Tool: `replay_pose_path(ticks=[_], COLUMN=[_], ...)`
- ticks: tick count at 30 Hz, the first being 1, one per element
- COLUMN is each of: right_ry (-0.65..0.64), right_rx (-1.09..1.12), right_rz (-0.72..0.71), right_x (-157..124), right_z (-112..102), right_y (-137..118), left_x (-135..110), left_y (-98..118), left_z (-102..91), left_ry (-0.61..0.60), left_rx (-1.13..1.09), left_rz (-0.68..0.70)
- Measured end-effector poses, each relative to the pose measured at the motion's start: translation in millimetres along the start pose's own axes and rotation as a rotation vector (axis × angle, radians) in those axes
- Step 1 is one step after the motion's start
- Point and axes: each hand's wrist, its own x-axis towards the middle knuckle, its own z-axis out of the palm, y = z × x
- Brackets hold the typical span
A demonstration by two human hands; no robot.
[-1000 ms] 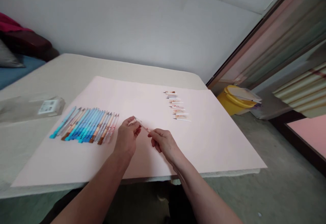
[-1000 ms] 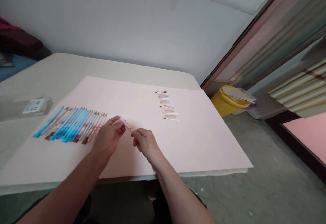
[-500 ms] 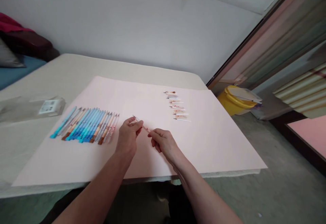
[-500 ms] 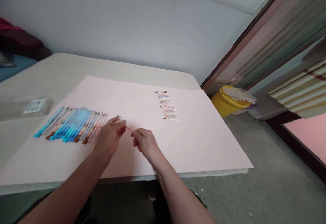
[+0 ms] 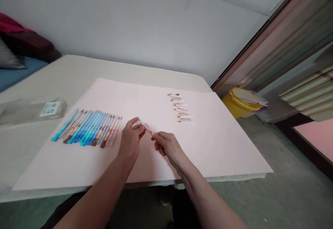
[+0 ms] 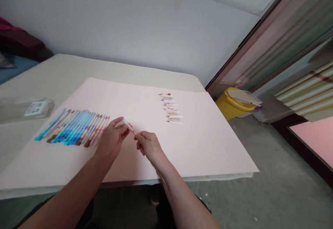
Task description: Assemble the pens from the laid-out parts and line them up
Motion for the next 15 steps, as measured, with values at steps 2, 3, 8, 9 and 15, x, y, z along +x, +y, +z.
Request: replay_pose_path(ticks=[2,3,8,9,15], right_ry=[0.005,0.011,0.025,0.024,0.029], right_rx=[-0.013,-0.024,-0.062,-0.069,-0.098], right_rz=[-0.009,-0.012,-0.03,-0.029,-0.004], right_x=[0.8,1.1,1.6,1.4,0.4], right_z=[-0.4,-0.5,-0.1,0.1,1.1], right_y=[1.4,2.1,4.1,4.1,0.6], left_x=[0.0,0.2,2.9,3.4,2.7], left_y=[-0.4,-0.9,-3.9,-4.2,-1.5], left_z=[-0.1,-0.3,-1.5,-1.7,-1.5], left_ry=[-0.003,0.003,0.082,0.092,0.061], left_rx=[0.004,0.01,0.064,0.068,0.007], left_rz=[0.0,-0.003,-0.036,-0.038,-0.022])
